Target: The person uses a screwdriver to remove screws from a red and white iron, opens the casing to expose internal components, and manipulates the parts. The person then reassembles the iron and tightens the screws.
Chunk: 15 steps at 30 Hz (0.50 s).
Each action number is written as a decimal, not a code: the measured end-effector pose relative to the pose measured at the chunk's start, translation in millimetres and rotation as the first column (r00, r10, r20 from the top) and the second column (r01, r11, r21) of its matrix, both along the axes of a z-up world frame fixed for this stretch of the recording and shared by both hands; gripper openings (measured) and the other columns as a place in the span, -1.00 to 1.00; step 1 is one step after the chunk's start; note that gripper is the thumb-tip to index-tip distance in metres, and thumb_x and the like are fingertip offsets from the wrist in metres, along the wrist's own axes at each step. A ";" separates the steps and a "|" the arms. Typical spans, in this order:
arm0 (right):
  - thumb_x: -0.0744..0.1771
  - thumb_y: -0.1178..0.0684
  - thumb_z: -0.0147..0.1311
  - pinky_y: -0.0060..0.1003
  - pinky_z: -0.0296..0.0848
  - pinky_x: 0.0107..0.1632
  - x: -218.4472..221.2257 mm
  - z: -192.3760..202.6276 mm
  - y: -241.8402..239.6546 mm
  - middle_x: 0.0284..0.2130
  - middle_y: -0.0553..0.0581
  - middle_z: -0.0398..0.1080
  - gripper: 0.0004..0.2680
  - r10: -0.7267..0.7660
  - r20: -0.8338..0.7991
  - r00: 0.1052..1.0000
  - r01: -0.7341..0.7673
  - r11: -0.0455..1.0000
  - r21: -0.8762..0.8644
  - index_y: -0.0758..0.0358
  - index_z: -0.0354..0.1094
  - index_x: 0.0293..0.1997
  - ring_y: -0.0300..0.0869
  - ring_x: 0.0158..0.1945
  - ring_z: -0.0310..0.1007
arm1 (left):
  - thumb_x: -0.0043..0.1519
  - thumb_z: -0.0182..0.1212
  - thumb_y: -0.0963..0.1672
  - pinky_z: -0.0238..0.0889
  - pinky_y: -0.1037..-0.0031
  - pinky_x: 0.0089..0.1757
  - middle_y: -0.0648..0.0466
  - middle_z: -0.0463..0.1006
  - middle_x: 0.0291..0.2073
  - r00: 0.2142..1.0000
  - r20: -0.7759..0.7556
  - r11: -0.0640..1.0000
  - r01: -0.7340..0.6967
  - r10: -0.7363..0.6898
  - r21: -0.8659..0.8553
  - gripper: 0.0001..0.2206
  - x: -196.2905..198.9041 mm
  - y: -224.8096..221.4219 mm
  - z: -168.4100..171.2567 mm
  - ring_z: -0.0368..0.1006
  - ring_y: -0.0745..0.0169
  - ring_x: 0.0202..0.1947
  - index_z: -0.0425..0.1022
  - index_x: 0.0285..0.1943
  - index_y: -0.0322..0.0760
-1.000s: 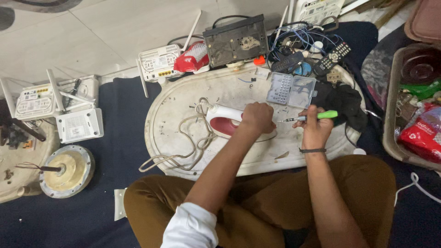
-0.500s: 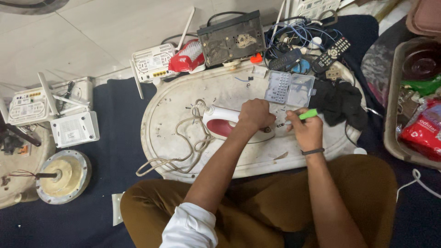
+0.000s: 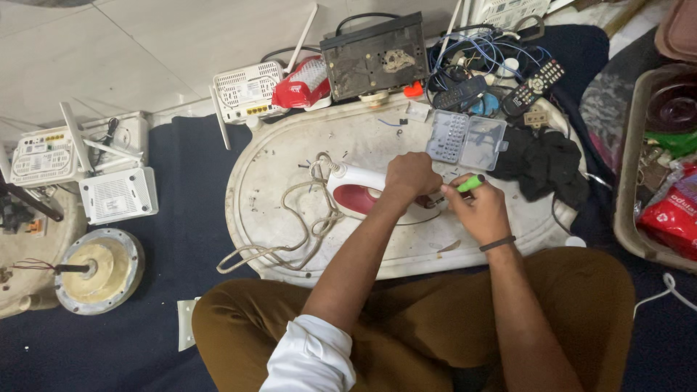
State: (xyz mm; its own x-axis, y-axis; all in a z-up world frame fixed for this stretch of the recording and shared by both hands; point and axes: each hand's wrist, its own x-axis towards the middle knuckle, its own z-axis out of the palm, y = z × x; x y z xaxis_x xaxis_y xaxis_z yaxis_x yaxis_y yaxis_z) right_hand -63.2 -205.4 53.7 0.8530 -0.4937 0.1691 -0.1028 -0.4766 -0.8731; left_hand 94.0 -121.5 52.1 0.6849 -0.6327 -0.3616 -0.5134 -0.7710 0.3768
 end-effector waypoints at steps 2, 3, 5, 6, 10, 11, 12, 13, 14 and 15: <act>0.33 0.09 0.25 -0.34 0.56 -0.30 0.0 -0.3 0.5 -0.42 0.17 0.54 -0.86 -0.004 -0.006 1.000 0.004 1.000 0.014 0.39 0.46 -0.22 -0.27 -0.37 0.57 | 0.00 0.30 -0.02 0.50 0.29 -0.11 -0.15 0.69 -0.26 1.000 0.002 1.000 -0.011 0.011 -0.016 -0.68 0.0 0.5 -1.2 0.66 -0.05 -0.18 0.68 -0.19 -0.31; 0.33 0.09 0.25 -0.33 0.57 -0.30 0.5 -0.6 0.8 -0.40 0.17 0.54 -0.85 -0.003 -0.009 1.000 0.004 1.000 0.025 0.40 0.46 -0.21 -0.27 -0.37 0.58 | 0.00 0.31 -0.02 0.49 0.29 -0.11 -0.15 0.69 -0.26 1.000 0.008 1.000 -0.014 0.014 -0.028 -0.68 0.4 0.7 -1.8 0.65 -0.05 -0.19 0.67 -0.19 -0.31; 0.33 0.09 0.25 -0.32 0.58 -0.30 0.8 -1.4 1.1 -0.37 0.17 0.54 -0.85 -0.003 -0.015 1.000 0.004 0.999 0.047 0.40 0.45 -0.20 -0.27 -0.36 0.59 | -0.01 0.32 -0.02 0.48 0.28 -0.11 -0.15 0.68 -0.26 1.000 0.013 0.999 -0.022 0.023 -0.044 -0.67 1.4 0.7 -3.3 0.64 -0.05 -0.19 0.67 -0.20 -0.32; 0.33 0.09 0.25 -0.32 0.59 -0.29 0.6 -2.2 1.3 -0.37 0.17 0.54 -0.85 0.001 -0.019 1.000 0.000 0.998 0.059 0.40 0.46 -0.20 -0.25 -0.36 0.59 | -0.02 0.33 -0.01 0.48 0.28 -0.11 -0.15 0.68 -0.26 1.000 0.012 0.999 -0.026 0.027 -0.047 -0.67 2.1 0.2 -4.1 0.64 -0.05 -0.18 0.67 -0.21 -0.31; 0.32 0.10 0.28 -0.30 0.58 -0.26 2.1 -5.1 2.0 -0.34 0.18 0.55 -0.86 0.027 0.006 1.000 -0.027 1.000 -0.013 0.38 0.47 -0.19 -0.20 -0.32 0.58 | -0.02 0.31 -0.03 0.50 0.30 -0.11 -0.13 0.71 -0.28 0.996 -0.069 0.999 -0.050 0.049 -0.002 -0.71 6.7 -3.4 -5.8 0.66 -0.02 -0.20 0.70 -0.26 -0.28; 0.32 0.10 0.28 -0.29 0.58 -0.26 2.4 -5.8 1.8 -0.33 0.18 0.55 -0.86 0.035 0.021 0.999 -0.033 0.998 -0.061 0.38 0.48 -0.19 -0.19 -0.31 0.58 | -0.02 0.31 -0.02 0.50 0.29 -0.11 -0.13 0.70 -0.27 0.997 -0.062 0.999 -0.050 0.050 -0.007 -0.70 7.9 -4.8 -6.3 0.66 -0.02 -0.19 0.70 -0.25 -0.28; 0.31 0.10 0.29 -0.29 0.58 -0.25 2.6 -6.6 1.7 -0.32 0.19 0.55 -0.86 0.033 0.012 0.999 -0.032 0.997 -0.075 0.38 0.48 -0.19 -0.18 -0.30 0.59 | -0.02 0.31 -0.01 0.49 0.28 -0.11 -0.12 0.70 -0.26 0.997 -0.056 0.999 -0.051 0.050 -0.012 -0.69 9.1 -6.0 -6.8 0.65 -0.03 -0.18 0.69 -0.24 -0.28; 0.31 0.10 0.29 -0.29 0.58 -0.25 2.6 -7.4 2.0 -0.31 0.19 0.55 -0.86 0.032 0.002 0.999 -0.031 0.996 -0.088 0.37 0.48 -0.19 -0.17 -0.30 0.59 | -0.01 0.31 0.00 0.49 0.27 -0.11 -0.12 0.69 -0.25 0.998 -0.049 0.999 -0.051 0.050 -0.016 -0.69 9.6 -6.5 -7.7 0.65 -0.03 -0.18 0.69 -0.23 -0.27; 0.30 0.11 0.30 -0.28 0.58 -0.25 2.5 -7.9 2.3 -0.30 0.19 0.55 -0.86 0.030 -0.007 1.000 -0.030 0.994 -0.101 0.37 0.48 -0.19 -0.15 -0.29 0.60 | -0.01 0.30 -0.01 0.49 0.27 -0.11 -0.13 0.69 -0.26 0.997 -0.053 0.998 -0.056 0.055 -0.020 -0.69 9.6 -6.8 -8.6 0.65 -0.04 -0.18 0.69 -0.23 -0.28; 0.30 0.11 0.30 -0.28 0.58 -0.25 3.1 -8.2 2.5 -0.29 0.20 0.55 -0.86 0.032 -0.005 0.999 -0.033 0.994 -0.109 0.37 0.48 -0.19 -0.14 -0.29 0.59 | -0.02 0.30 -0.02 0.49 0.27 -0.10 -0.14 0.69 -0.26 0.997 -0.057 0.998 -0.061 0.059 -0.024 -0.69 9.9 -6.9 -9.3 0.65 -0.04 -0.18 0.69 -0.23 -0.28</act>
